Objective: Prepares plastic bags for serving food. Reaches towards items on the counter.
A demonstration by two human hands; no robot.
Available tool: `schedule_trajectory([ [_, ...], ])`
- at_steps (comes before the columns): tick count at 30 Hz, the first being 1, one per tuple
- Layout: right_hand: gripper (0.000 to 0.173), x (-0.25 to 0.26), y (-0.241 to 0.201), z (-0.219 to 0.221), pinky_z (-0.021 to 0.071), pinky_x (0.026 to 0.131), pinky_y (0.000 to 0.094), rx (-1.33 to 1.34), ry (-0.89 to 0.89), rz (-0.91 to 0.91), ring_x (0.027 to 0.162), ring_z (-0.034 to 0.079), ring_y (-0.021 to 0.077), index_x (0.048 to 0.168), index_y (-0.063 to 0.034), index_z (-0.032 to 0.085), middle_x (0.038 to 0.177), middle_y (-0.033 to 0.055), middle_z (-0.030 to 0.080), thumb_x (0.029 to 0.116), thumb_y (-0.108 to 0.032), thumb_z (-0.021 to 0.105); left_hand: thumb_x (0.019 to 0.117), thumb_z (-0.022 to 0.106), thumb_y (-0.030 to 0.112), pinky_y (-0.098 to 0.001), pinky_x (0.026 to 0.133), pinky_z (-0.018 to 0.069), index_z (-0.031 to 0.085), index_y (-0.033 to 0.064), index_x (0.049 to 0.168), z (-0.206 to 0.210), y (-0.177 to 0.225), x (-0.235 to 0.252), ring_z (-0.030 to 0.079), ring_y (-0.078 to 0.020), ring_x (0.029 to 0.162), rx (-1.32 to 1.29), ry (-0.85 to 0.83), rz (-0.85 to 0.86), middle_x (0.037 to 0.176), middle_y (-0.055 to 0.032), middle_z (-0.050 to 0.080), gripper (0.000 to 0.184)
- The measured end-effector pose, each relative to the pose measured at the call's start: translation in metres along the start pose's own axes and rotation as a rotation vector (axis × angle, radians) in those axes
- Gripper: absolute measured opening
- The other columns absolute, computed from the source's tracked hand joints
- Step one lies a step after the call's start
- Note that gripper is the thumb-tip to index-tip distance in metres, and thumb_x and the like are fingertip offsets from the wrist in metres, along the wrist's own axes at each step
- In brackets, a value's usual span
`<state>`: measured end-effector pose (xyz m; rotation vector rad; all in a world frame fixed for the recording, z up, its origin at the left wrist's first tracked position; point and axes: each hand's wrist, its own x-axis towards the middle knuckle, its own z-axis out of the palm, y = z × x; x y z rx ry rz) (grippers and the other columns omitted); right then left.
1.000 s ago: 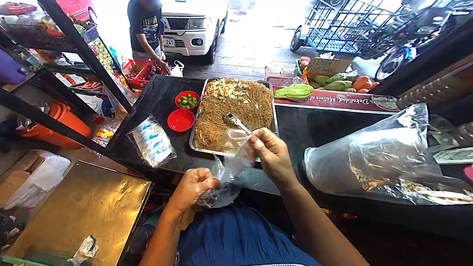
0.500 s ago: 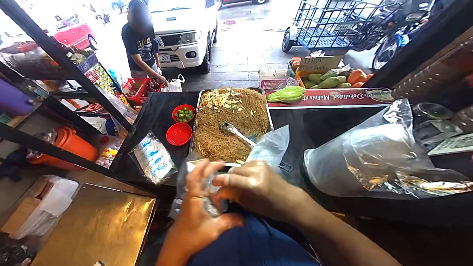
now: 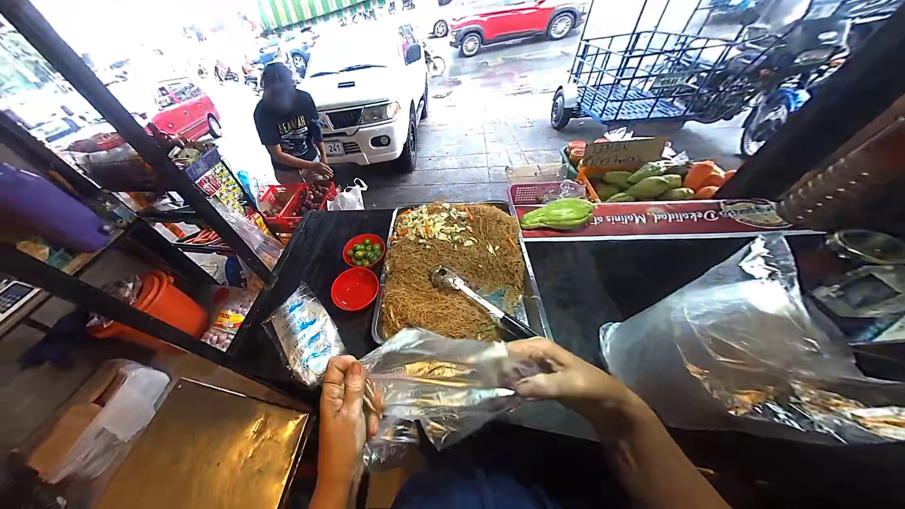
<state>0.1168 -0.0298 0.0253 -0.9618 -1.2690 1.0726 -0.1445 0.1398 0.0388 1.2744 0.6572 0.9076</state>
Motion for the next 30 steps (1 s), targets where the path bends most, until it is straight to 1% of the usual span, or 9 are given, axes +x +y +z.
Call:
schedule_trajectory([
  [3,0.027,-0.01,0.009,-0.004,0.0587,0.068,0.0258,0.125,0.047,0.167,0.075,0.068,0.0065,0.11,-0.0196,0.07,0.087,-0.0042,0.072,0.0851,-0.026,0.078,0.1126,0.028,0.018,-0.0185,0.033,0.0409,0.045,0.009,0.109,-0.006,-0.004,-0.001,0.05,-0.0068,0.039,-0.118,0.129,-0.168,0.061,-0.0036,0.058,0.02],
  [5,0.031,-0.015,0.013,-0.004,0.0594,0.076,0.025,0.05,0.076,0.217,0.083,0.069,0.0053,0.116,-0.0147,0.072,0.097,-0.004,0.074,0.0864,-0.021,0.076,0.1132,0.028,0.022,-0.0195,0.033,0.0401,0.046,0.0101,0.113,-0.012,-0.007,-0.003,0.048,-0.0073,0.039,-0.148,0.208,-0.246,0.066,-0.0048,0.059,0.021],
  [9,0.015,-0.008,0.021,0.01,0.0564,0.087,0.026,0.014,0.28,0.112,0.092,0.067,0.0048,0.095,-0.0126,0.077,0.098,-0.0033,0.073,0.0968,-0.022,0.066,0.1106,0.037,0.014,-0.0185,0.035,0.04,0.047,0.005,0.113,-0.036,-0.021,-0.015,0.047,-0.0053,0.04,0.126,0.181,-0.291,0.077,-0.0063,0.066,0.014],
  [13,0.019,0.018,0.007,0.037,0.0621,0.084,0.0355,-0.02,0.31,0.019,0.09,0.072,0.0142,0.107,-0.0054,0.069,0.1,0.0029,0.073,0.0995,-0.01,0.052,0.0899,0.072,0.014,-0.0432,0.071,0.0566,0.054,-0.0048,0.13,-0.071,-0.025,-0.021,0.067,-0.0223,0.085,0.78,0.247,0.056,0.127,-0.0214,0.063,0.048],
  [18,0.015,0.049,-0.007,0.075,0.0595,0.065,0.0297,-0.348,-0.097,-0.038,0.072,0.068,0.0113,0.108,0.0001,0.062,0.09,0.008,0.069,0.1011,-0.011,0.054,0.0782,0.085,0.027,-0.0233,0.06,0.0582,0.026,0.0106,0.158,-0.03,0.028,-0.023,0.065,-0.0024,0.07,0.327,-0.322,0.212,0.161,-0.0065,0.037,0.1],
  [21,0.01,0.058,-0.007,0.084,0.0565,0.073,0.0256,-0.486,-0.214,-0.233,0.078,0.066,0.0097,0.1,-0.0018,0.069,0.086,0.0071,0.069,0.0966,-0.003,0.059,0.0777,0.086,0.018,-0.0293,0.085,0.059,0.035,0.0019,0.154,-0.004,0.024,-0.009,0.067,-0.009,0.099,0.33,-0.664,0.199,0.136,-0.0083,0.061,0.093],
  [23,0.012,0.05,-0.009,0.078,0.0591,0.075,0.0252,-0.549,-0.134,-0.233,0.08,0.068,0.0073,0.102,-0.0059,0.072,0.09,0.0041,0.073,0.0957,-0.005,0.062,0.0801,0.08,0.006,-0.0297,0.082,0.0597,0.059,-0.0025,0.131,0.002,0.016,-0.003,0.069,-0.0096,0.088,0.304,-0.701,0.11,0.099,-0.0058,0.071,0.056],
  [26,0.012,0.034,-0.012,0.06,0.0583,0.063,0.0184,-0.486,0.016,-0.12,0.069,0.066,0.0005,0.106,-0.0092,0.073,0.088,-0.0022,0.073,0.0984,-0.017,0.067,0.0914,0.07,0.005,-0.0242,0.076,0.0574,0.07,-0.0025,0.097,0.005,0.01,-0.002,0.068,-0.0057,0.08,0.306,-0.689,0.118,0.087,-0.005,0.072,0.009],
  [30,0.04,0.02,-0.015,0.04,0.0617,0.085,0.0306,-0.442,0.045,0.122,0.092,0.072,0.01,0.125,-0.0019,0.066,0.105,0.0018,0.075,0.0922,-0.025,0.07,0.1014,0.056,0.007,-0.033,0.075,0.0592,0.07,-0.0053,0.103,0.014,0.002,-0.003,0.07,-0.016,0.077,0.44,-0.649,0.21,0.091,-0.0138,0.072,0.019],
])
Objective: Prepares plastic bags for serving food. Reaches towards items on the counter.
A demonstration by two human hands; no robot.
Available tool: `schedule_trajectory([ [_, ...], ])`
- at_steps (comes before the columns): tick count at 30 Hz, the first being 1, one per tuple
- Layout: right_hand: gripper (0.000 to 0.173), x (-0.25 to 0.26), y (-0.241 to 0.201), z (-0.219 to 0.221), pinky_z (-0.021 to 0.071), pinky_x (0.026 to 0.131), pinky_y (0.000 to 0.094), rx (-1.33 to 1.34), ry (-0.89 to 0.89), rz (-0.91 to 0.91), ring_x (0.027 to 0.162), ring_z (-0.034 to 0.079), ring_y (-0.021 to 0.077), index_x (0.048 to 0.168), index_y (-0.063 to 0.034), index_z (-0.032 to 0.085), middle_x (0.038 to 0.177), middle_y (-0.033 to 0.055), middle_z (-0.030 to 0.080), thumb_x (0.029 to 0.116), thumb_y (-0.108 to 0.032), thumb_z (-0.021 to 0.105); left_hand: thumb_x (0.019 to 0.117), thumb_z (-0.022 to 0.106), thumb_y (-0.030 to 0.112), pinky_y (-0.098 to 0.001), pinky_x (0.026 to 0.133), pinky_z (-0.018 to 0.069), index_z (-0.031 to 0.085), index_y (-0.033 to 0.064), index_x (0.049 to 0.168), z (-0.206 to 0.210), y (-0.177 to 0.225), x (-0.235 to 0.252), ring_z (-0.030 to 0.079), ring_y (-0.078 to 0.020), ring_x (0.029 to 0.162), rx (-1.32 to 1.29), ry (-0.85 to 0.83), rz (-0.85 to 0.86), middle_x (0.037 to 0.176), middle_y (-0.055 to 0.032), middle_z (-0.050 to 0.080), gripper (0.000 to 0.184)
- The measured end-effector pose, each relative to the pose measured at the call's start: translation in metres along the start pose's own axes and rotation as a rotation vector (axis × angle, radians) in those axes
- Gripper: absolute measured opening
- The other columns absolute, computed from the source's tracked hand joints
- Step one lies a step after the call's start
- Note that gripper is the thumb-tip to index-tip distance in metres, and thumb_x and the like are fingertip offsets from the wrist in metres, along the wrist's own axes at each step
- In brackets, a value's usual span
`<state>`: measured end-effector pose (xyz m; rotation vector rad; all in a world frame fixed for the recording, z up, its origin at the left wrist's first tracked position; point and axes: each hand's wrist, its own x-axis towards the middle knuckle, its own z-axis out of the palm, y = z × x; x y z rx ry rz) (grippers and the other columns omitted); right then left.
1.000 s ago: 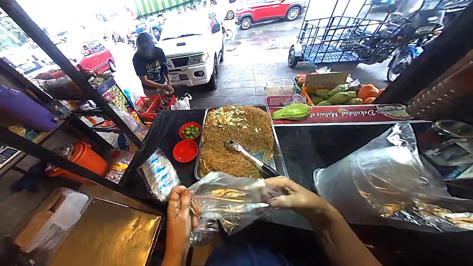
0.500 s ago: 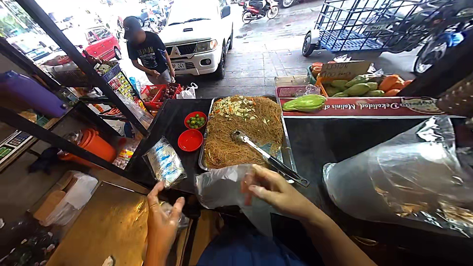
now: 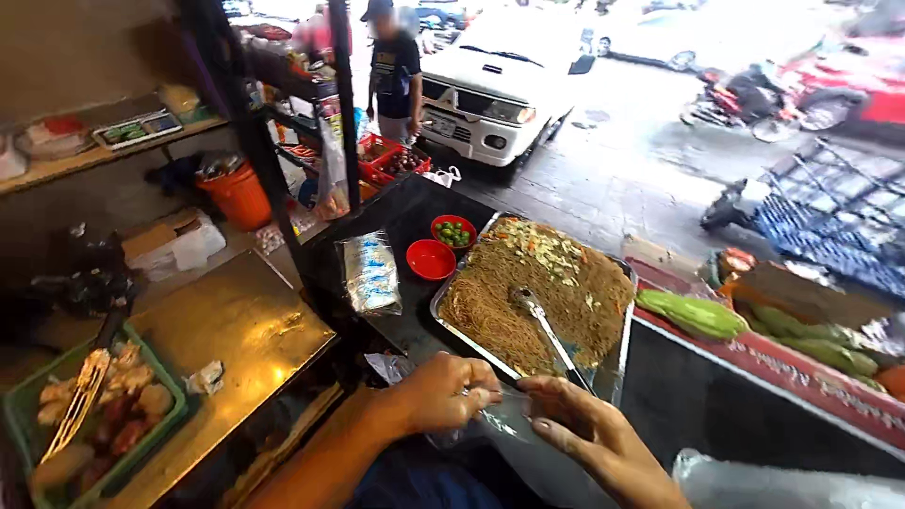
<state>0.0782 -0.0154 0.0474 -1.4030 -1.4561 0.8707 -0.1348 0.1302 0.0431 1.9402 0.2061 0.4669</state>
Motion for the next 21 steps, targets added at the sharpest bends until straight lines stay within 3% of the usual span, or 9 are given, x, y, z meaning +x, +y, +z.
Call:
schedule_trajectory([
  [2,0.063,-0.002,0.0,-0.006,0.0583,0.097,0.0346,0.005,-0.112,0.062,0.109,0.071,0.0129,0.137,0.0016,0.059,0.12,0.0057,0.073,0.0948,-0.045,0.067,0.1001,0.058,0.009,-0.043,0.074,0.0585,0.072,-0.0024,0.103,0.007,0.0,0.005,0.071,-0.0231,0.077,0.175,0.016,0.028,0.088,-0.0146,0.072,0.018],
  [3,0.063,-0.002,0.0,-0.004,0.0579,0.097,0.0343,-0.011,-0.117,0.088,0.109,0.07,0.0121,0.134,0.0017,0.062,0.12,0.0055,0.074,0.0933,-0.045,0.069,0.0991,0.061,0.011,-0.0475,0.072,0.0574,0.071,-0.0008,0.1,0.01,0.001,0.008,0.07,-0.0263,0.076,0.259,0.025,0.053,0.084,-0.0144,0.071,0.016],
  [7,0.013,-0.001,0.007,0.004,0.0574,0.074,0.0259,-0.251,-0.009,0.117,0.075,0.067,0.0028,0.091,-0.0023,0.074,0.082,0.0006,0.073,0.0906,-0.015,0.071,0.0948,0.065,0.012,-0.0471,0.062,0.0533,0.068,0.0013,0.087,0.022,-0.004,0.015,0.066,-0.027,0.066,0.368,0.102,0.161,0.069,-0.0118,0.064,0.013],
  [11,0.022,-0.003,0.013,0.006,0.0528,0.064,0.0207,-0.096,0.059,0.099,0.065,0.061,-0.0016,0.074,-0.0121,0.065,0.07,-0.0089,0.065,0.0843,-0.024,0.08,0.0983,0.067,0.024,-0.0426,0.06,0.0496,0.064,0.0003,0.079,0.025,-0.013,0.016,0.06,-0.0232,0.062,0.256,0.156,0.111,0.065,-0.0102,0.059,0.031],
  [13,0.025,-0.003,0.008,0.008,0.0578,0.074,0.0227,-0.015,0.09,0.116,0.079,0.067,0.0016,0.092,-0.0089,0.07,0.086,-0.0059,0.071,0.0814,-0.028,0.083,0.099,0.066,0.028,-0.0414,0.057,0.0468,0.062,0.0004,0.075,0.026,-0.016,0.015,0.057,-0.0224,0.059,0.229,0.178,0.099,0.062,-0.0094,0.056,0.037],
  [15,0.067,-0.003,0.004,0.007,0.0595,0.091,0.0285,0.006,0.05,0.114,0.104,0.07,0.0093,0.127,-0.0006,0.063,0.116,0.0032,0.072,0.0763,-0.038,0.087,0.1002,0.064,0.027,-0.0421,0.059,0.0471,0.063,0.0004,0.076,0.027,-0.016,0.015,0.058,-0.0229,0.061,0.22,0.182,0.065,0.064,-0.0099,0.057,0.036],
  [16,0.067,-0.002,0.005,0.009,0.06,0.092,0.0287,-0.001,0.062,0.089,0.104,0.07,0.0102,0.128,-0.0003,0.062,0.117,0.0041,0.072,0.0751,-0.034,0.088,0.1005,0.063,0.025,-0.0422,0.061,0.0491,0.065,0.0001,0.079,0.028,-0.015,0.014,0.061,-0.0226,0.063,0.208,0.183,0.044,0.066,-0.0102,0.06,0.033],
  [18,0.037,0.0,0.009,0.017,0.0624,0.078,0.0252,-0.03,0.155,0.006,0.085,0.072,0.0068,0.11,-0.0034,0.069,0.097,-0.0001,0.075,0.0789,-0.017,0.083,0.1008,0.062,0.02,-0.0395,0.064,0.0537,0.069,-0.0008,0.091,0.029,-0.012,0.014,0.065,-0.0206,0.065,0.147,0.177,0.026,0.073,-0.011,0.067,0.024],
  [21,0.01,0.002,0.012,0.022,0.0632,0.065,0.0245,0.018,0.248,-0.065,0.068,0.071,0.0061,0.102,-0.0023,0.071,0.085,-0.0019,0.075,0.0932,-0.004,0.065,0.0997,0.062,0.009,-0.0283,0.067,0.0584,0.071,-0.0024,0.109,0.029,-0.009,0.012,0.069,-0.0117,0.069,-0.056,0.17,0.005,0.092,-0.0107,0.074,0.018],
])
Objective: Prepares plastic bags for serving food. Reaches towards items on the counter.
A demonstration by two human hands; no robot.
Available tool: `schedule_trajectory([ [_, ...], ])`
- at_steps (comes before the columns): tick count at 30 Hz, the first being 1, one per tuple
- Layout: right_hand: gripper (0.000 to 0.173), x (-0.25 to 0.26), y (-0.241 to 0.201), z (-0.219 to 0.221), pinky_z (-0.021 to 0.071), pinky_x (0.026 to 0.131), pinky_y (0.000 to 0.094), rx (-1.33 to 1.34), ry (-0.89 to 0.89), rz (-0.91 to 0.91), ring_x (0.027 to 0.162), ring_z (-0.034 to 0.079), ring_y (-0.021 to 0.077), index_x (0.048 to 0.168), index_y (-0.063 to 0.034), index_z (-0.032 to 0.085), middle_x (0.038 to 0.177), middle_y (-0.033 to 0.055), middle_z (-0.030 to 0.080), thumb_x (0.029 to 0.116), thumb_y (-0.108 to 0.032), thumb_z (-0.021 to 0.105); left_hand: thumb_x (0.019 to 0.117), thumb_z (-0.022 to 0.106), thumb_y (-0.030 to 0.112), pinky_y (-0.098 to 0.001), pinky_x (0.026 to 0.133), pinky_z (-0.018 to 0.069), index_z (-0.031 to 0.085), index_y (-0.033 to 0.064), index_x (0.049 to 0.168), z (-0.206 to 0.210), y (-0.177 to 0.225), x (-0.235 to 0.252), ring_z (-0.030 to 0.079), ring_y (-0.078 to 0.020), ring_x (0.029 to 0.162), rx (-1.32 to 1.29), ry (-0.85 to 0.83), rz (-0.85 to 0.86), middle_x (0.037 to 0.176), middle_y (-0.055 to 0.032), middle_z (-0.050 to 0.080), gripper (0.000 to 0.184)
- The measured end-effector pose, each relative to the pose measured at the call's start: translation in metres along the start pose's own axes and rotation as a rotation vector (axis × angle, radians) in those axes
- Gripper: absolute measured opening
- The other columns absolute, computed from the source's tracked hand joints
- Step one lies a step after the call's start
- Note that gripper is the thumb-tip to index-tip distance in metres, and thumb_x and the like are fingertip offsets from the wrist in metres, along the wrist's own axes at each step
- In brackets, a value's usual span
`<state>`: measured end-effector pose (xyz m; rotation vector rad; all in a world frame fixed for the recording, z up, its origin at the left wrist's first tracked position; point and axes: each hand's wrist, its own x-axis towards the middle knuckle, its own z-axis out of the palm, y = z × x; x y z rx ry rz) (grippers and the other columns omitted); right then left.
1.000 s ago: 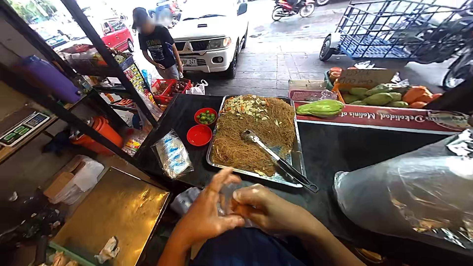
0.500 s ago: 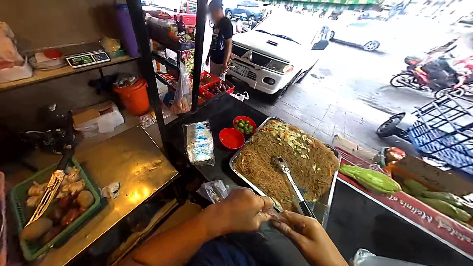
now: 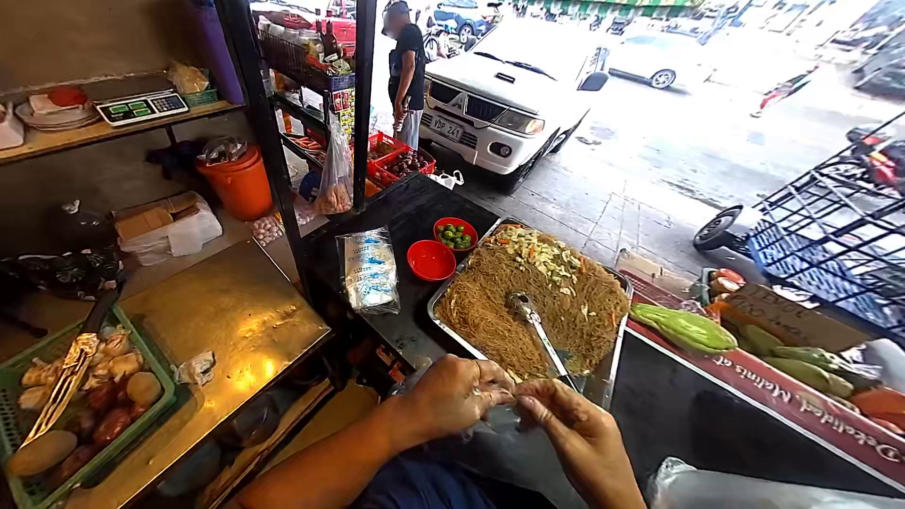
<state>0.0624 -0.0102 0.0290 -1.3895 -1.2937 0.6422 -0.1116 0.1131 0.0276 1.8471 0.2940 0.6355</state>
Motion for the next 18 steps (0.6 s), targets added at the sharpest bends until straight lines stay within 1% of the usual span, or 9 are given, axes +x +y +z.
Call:
schedule_trajectory([
  [2,0.014,0.0,0.002,0.0,0.0621,0.061,0.0229,0.029,0.005,-0.009,0.065,0.069,0.0048,0.104,-0.0029,0.072,0.085,-0.0029,0.074,0.098,-0.004,0.059,0.0994,0.06,0.005,-0.023,0.064,0.057,0.071,-0.0032,0.109,0.0,0.001,-0.001,0.066,-0.0068,0.066,-0.103,0.019,-0.004,0.094,-0.009,0.074,0.017],
  [6,0.021,-0.003,0.008,0.003,0.0547,0.058,0.0143,-0.075,0.041,-0.068,0.062,0.061,-0.0047,0.095,-0.0091,0.072,0.079,-0.0091,0.07,0.1029,-0.021,0.057,0.0982,0.063,0.011,-0.0218,0.06,0.05,0.066,-0.0026,0.087,0.005,-0.002,0.003,0.059,-0.0052,0.061,-0.101,0.094,0.028,0.073,-0.0043,0.064,0.018],
  [7,0.026,-0.004,0.008,0.004,0.0533,0.061,0.0128,-0.083,0.053,-0.079,0.066,0.061,-0.0069,0.095,-0.0126,0.073,0.08,-0.0117,0.07,0.1037,-0.03,0.056,0.0981,0.065,0.015,-0.0226,0.061,0.0472,0.063,-0.0016,0.081,0.006,-0.004,0.005,0.057,-0.0062,0.063,-0.07,0.123,0.038,0.07,-0.0037,0.06,0.024],
  [9,0.04,-0.006,0.004,-0.001,0.0573,0.081,0.0179,-0.034,0.0,-0.071,0.092,0.068,-0.0024,0.115,-0.0176,0.071,0.102,-0.0113,0.074,0.099,-0.052,0.06,0.0964,0.068,0.016,-0.0267,0.071,0.0476,0.062,-0.003,0.074,0.01,-0.009,0.007,0.058,-0.0118,0.074,-0.028,0.176,0.096,0.074,-0.0079,0.06,0.03],
  [10,0.05,-0.007,0.003,-0.003,0.0587,0.088,0.0242,0.006,-0.03,-0.066,0.1,0.069,0.005,0.125,-0.0139,0.068,0.112,-0.0052,0.073,0.0933,-0.052,0.069,0.096,0.069,0.016,-0.0286,0.075,0.0494,0.062,-0.0038,0.073,0.012,-0.011,0.008,0.061,-0.0146,0.079,-0.019,0.187,0.121,0.077,-0.0104,0.063,0.031],
  [11,0.05,-0.009,0.003,-0.004,0.0604,0.089,0.0272,0.023,-0.032,-0.064,0.1,0.07,0.0091,0.126,-0.0108,0.068,0.113,-0.0013,0.073,0.0882,-0.043,0.078,0.0953,0.069,0.016,-0.0289,0.076,0.0501,0.063,-0.0038,0.072,0.014,-0.013,0.009,0.062,-0.015,0.08,-0.022,0.189,0.13,0.077,-0.0108,0.064,0.031],
  [14,0.014,-0.016,0.007,-0.005,0.0612,0.064,0.0217,0.016,0.085,-0.102,0.069,0.069,0.0049,0.1,-0.007,0.075,0.089,-0.0009,0.075,0.0883,-0.014,0.076,0.0912,0.074,0.016,-0.0224,0.065,0.0439,0.061,0.0013,0.071,0.022,-0.008,0.008,0.055,-0.005,0.07,-0.15,0.118,0.05,0.072,-0.0015,0.059,0.028],
  [16,0.008,-0.021,0.005,-0.012,0.0542,0.053,0.0163,0.048,0.161,-0.096,0.057,0.061,-0.0005,0.1,-0.008,0.073,0.082,-0.0046,0.073,0.0945,-0.011,0.069,0.0895,0.075,0.009,-0.0209,0.068,0.0489,0.065,0.0005,0.087,0.023,-0.001,0.009,0.058,-0.0029,0.073,-0.299,-0.014,-0.028,0.08,0.0003,0.063,0.013],
  [18,0.008,-0.024,0.004,-0.02,0.0485,0.048,0.0123,0.01,0.203,-0.073,0.054,0.055,-0.0042,0.101,-0.0098,0.069,0.078,-0.0085,0.068,0.0992,-0.014,0.063,0.0929,0.068,0.002,-0.0224,0.069,0.0563,0.065,-0.0025,0.105,0.027,0.003,0.01,0.065,-0.0043,0.073,-0.381,-0.1,-0.11,0.091,-0.0031,0.069,0.014],
])
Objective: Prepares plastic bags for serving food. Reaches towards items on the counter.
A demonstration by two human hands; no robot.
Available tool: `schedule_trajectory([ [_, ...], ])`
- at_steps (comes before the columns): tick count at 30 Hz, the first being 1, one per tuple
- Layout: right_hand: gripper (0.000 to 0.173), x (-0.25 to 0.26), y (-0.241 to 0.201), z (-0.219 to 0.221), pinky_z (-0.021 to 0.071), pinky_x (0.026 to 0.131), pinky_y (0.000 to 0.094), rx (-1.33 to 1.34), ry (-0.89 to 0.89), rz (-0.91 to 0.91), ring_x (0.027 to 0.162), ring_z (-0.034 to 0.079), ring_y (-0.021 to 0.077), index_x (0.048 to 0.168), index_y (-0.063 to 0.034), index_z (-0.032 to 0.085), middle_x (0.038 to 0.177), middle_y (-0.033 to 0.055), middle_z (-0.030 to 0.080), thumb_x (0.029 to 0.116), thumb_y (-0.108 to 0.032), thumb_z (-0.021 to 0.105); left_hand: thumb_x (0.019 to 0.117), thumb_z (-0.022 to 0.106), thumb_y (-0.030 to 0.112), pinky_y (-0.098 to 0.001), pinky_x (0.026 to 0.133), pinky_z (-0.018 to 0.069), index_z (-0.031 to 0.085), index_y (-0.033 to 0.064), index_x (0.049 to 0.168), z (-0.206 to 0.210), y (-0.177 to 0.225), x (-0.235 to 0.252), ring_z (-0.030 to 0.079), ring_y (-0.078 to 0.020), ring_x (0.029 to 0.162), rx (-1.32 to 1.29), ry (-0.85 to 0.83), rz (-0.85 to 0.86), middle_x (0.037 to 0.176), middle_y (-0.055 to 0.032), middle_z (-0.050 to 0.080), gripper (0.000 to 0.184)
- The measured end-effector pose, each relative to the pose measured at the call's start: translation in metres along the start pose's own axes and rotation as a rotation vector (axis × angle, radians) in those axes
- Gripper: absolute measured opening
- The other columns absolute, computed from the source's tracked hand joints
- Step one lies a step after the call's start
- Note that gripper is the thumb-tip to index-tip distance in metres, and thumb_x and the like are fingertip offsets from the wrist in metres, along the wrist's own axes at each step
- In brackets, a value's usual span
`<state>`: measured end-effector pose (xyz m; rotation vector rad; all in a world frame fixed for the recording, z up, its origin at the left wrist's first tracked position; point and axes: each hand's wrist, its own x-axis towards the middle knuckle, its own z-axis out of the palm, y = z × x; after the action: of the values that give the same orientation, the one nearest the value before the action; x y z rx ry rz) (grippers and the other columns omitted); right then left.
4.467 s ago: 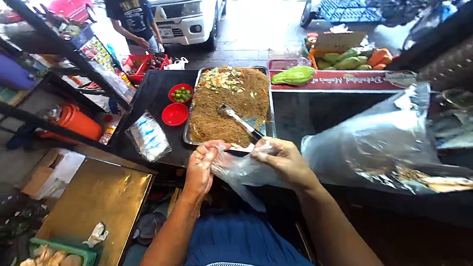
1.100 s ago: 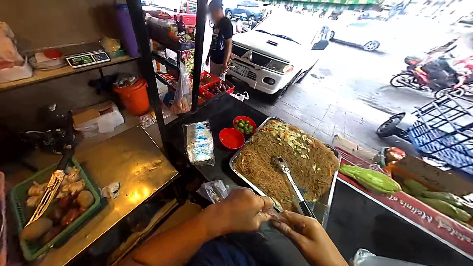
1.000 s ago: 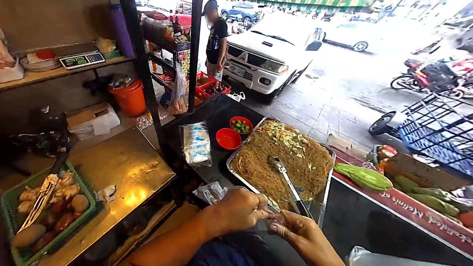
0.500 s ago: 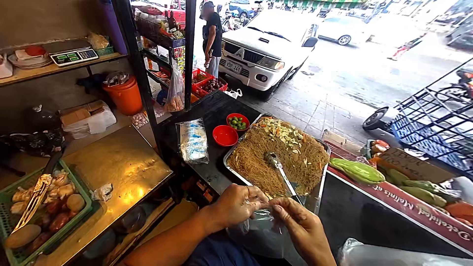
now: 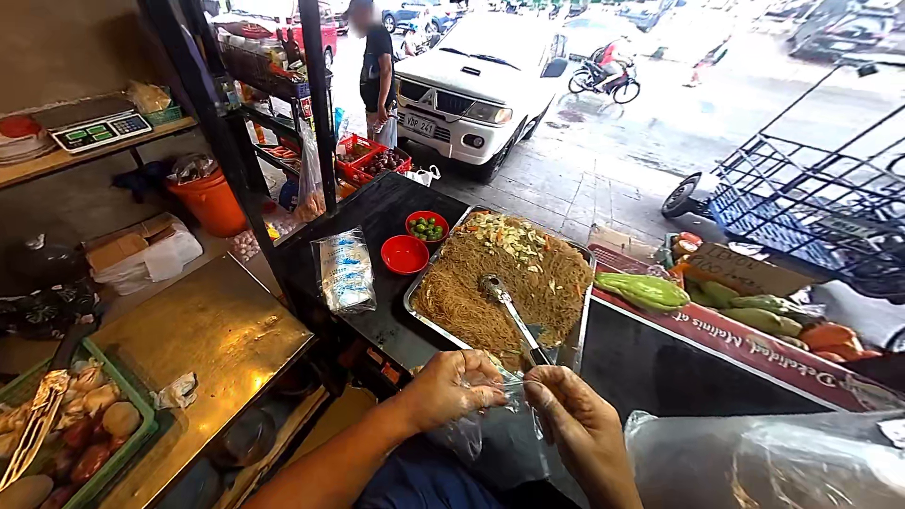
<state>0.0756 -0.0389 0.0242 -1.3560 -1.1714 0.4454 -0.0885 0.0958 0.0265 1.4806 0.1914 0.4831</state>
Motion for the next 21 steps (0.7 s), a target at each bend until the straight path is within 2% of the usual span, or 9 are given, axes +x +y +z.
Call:
schedule_trajectory([
  [3,0.013,-0.008,-0.001,-0.008,0.0463,0.049,0.011,-0.06,0.04,0.012,0.054,0.052,-0.0064,0.101,-0.0115,0.065,0.072,-0.0115,0.062,0.1029,-0.022,0.058,0.1004,0.06,0.009,-0.0177,0.055,0.0493,0.069,-0.0015,0.113,0.013,0.002,0.004,0.057,-0.0001,0.06,0.064,0.019,-0.077,0.095,-0.0028,0.07,0.019],
  [5,0.018,-0.015,-0.002,-0.012,0.0437,0.044,0.0117,0.0,0.034,0.042,0.049,0.049,-0.0068,0.104,-0.0165,0.065,0.069,-0.0137,0.06,0.1021,-0.034,0.061,0.1008,0.06,0.011,-0.0166,0.056,0.049,0.071,-0.0013,0.106,0.02,-0.001,0.008,0.056,0.0011,0.06,0.105,0.036,-0.045,0.095,-0.0016,0.07,0.017],
  [8,0.046,-0.026,0.0,-0.024,0.0424,0.047,0.0111,0.048,-0.06,0.05,0.052,0.046,-0.0085,0.122,-0.0229,0.068,0.079,-0.0153,0.064,0.0883,-0.053,0.075,0.0979,0.066,0.014,-0.017,0.055,0.0479,0.069,0.0009,0.091,0.029,-0.006,0.013,0.055,0.001,0.059,0.112,0.066,0.002,0.08,0.0018,0.066,0.016],
  [10,0.039,-0.031,0.005,-0.031,0.0443,0.053,0.0121,-0.024,-0.091,-0.003,0.057,0.049,-0.0066,0.118,-0.0179,0.072,0.077,-0.0116,0.064,0.0862,-0.04,0.08,0.0971,0.067,0.017,-0.0176,0.054,0.0447,0.065,0.0034,0.081,0.036,-0.011,0.016,0.052,0.0005,0.056,0.126,0.073,0.025,0.069,0.0042,0.06,0.021],
  [12,0.017,-0.034,0.011,-0.035,0.0567,0.068,0.0146,-0.093,-0.046,-0.064,0.072,0.065,-0.0019,0.102,-0.0136,0.078,0.085,-0.0063,0.073,0.088,-0.023,0.077,0.0968,0.068,0.018,-0.0192,0.055,0.045,0.062,0.0045,0.075,0.042,-0.015,0.019,0.052,-0.001,0.056,0.139,0.051,0.049,0.066,0.0041,0.057,0.026],
  [15,0.006,-0.034,0.015,-0.042,0.0563,0.09,0.0207,-0.085,-0.015,-0.124,0.099,0.066,0.0059,0.095,-0.0192,0.075,0.101,-0.0048,0.07,0.0944,-0.024,0.071,0.0955,0.069,0.016,-0.0197,0.055,0.0458,0.061,0.0028,0.077,0.048,-0.018,0.02,0.053,-0.0023,0.057,0.16,-0.043,0.031,0.066,0.0022,0.057,0.024],
  [17,0.009,-0.036,0.014,-0.047,0.0557,0.095,0.0252,-0.02,-0.003,-0.125,0.105,0.067,0.0093,0.099,-0.0207,0.073,0.105,-0.0043,0.071,0.0988,-0.026,0.067,0.096,0.068,0.014,-0.0201,0.058,0.0475,0.066,-0.0008,0.087,0.05,-0.018,0.021,0.056,-0.0028,0.06,0.154,-0.15,-0.014,0.074,-0.001,0.064,0.018],
  [19,0.012,-0.038,0.011,-0.05,0.0591,0.086,0.0233,0.045,0.038,-0.09,0.093,0.07,0.007,0.101,-0.02,0.073,0.098,-0.0052,0.074,0.1014,-0.028,0.063,0.0999,0.061,0.01,-0.0205,0.059,0.05,0.069,-0.0048,0.103,0.051,-0.015,0.02,0.059,-0.0031,0.063,0.157,-0.228,-0.079,0.082,-0.0052,0.069,0.017],
  [21,0.012,-0.039,0.008,-0.049,0.0583,0.065,0.017,0.07,0.091,-0.052,0.07,0.067,0.0015,0.1,-0.0184,0.07,0.086,-0.0079,0.072,0.1019,-0.028,0.063,0.102,0.056,0.009,-0.0187,0.054,0.0459,0.071,-0.0027,0.107,0.053,-0.016,0.018,0.057,-0.0009,0.059,0.158,-0.214,-0.112,0.08,-0.0034,0.07,0.02],
])
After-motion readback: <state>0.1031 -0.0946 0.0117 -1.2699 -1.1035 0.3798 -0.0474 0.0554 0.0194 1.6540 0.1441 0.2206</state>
